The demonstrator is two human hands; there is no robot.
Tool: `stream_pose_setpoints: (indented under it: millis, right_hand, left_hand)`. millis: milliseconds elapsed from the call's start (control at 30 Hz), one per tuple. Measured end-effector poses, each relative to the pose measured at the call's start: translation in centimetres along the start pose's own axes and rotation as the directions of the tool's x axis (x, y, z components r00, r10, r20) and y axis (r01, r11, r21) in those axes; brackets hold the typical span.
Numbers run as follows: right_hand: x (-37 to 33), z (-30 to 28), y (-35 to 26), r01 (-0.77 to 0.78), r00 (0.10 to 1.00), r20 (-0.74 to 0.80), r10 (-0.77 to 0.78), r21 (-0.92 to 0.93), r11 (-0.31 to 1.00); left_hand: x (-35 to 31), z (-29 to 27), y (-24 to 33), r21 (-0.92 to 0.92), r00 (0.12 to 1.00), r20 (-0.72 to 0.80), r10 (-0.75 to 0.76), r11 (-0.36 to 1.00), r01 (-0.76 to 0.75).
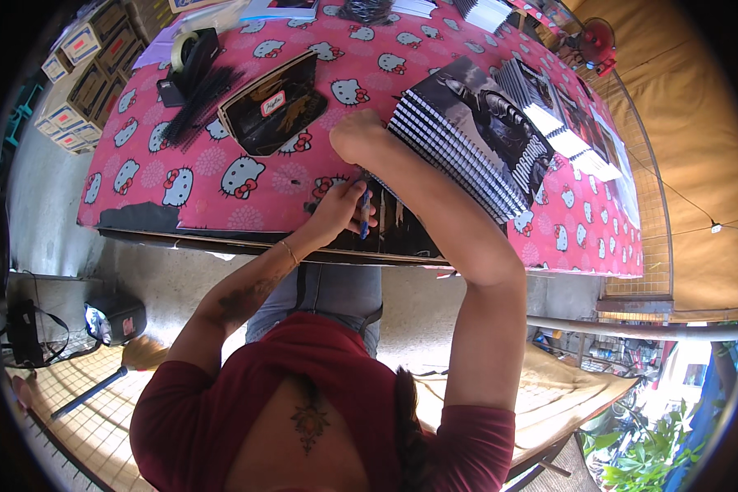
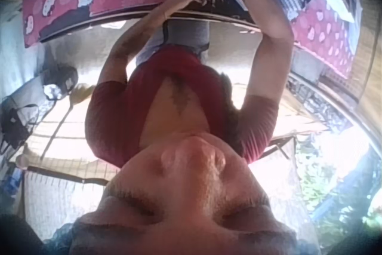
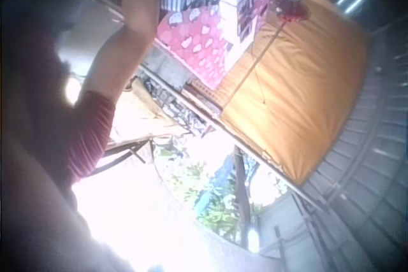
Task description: The person is threading plastic coils into the punched edges of notebooks by hand and stacking the finished items on a table.
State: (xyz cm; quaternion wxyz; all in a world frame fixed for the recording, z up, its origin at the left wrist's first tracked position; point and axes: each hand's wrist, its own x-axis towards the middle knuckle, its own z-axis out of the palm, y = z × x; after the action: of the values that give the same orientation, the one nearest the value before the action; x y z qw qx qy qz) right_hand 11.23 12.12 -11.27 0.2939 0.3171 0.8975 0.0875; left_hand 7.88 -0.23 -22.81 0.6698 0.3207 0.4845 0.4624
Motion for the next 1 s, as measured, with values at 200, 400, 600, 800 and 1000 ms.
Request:
stream_pose_setpoints:
  millis: [200,400,600,800,1000]
  right_hand:
    - [0.8,0.6,0.0,0.012,1.0,0.003,-0.012,0.01,1.0]
    - [0.5,0.5,-0.2,-0.011,1.0,-0.018,0.013,0.098,0.995]
    - [1.2,1.7,-0.3,0.031,0.997,-0.079,-0.024,0.093,0.995]
    - [1.3,2.4,-0.2,0.033,0.993,-0.119,-0.017,0.137,0.99]
    - [2.2,3.6,-0.6,0.064,0.987,-0.158,-0.044,0.121,0.991]
  left_hand:
    - [1.4,-0.6,0.1,0.037,1.0,0.012,-0.021,0.999,0.02]
    - [-0.1,-0.1,0.5,-0.028,0.997,0.002,-0.074,0.997,0.074]
    - [1.8,-0.5,0.4,-0.079,0.99,-0.007,-0.14,0.987,0.139]
    - [0.6,-0.8,0.5,-0.058,0.985,0.031,-0.172,0.983,0.174]
    - [2.0,-0.9,1.0,-0.162,0.968,0.064,-0.242,0.955,0.249]
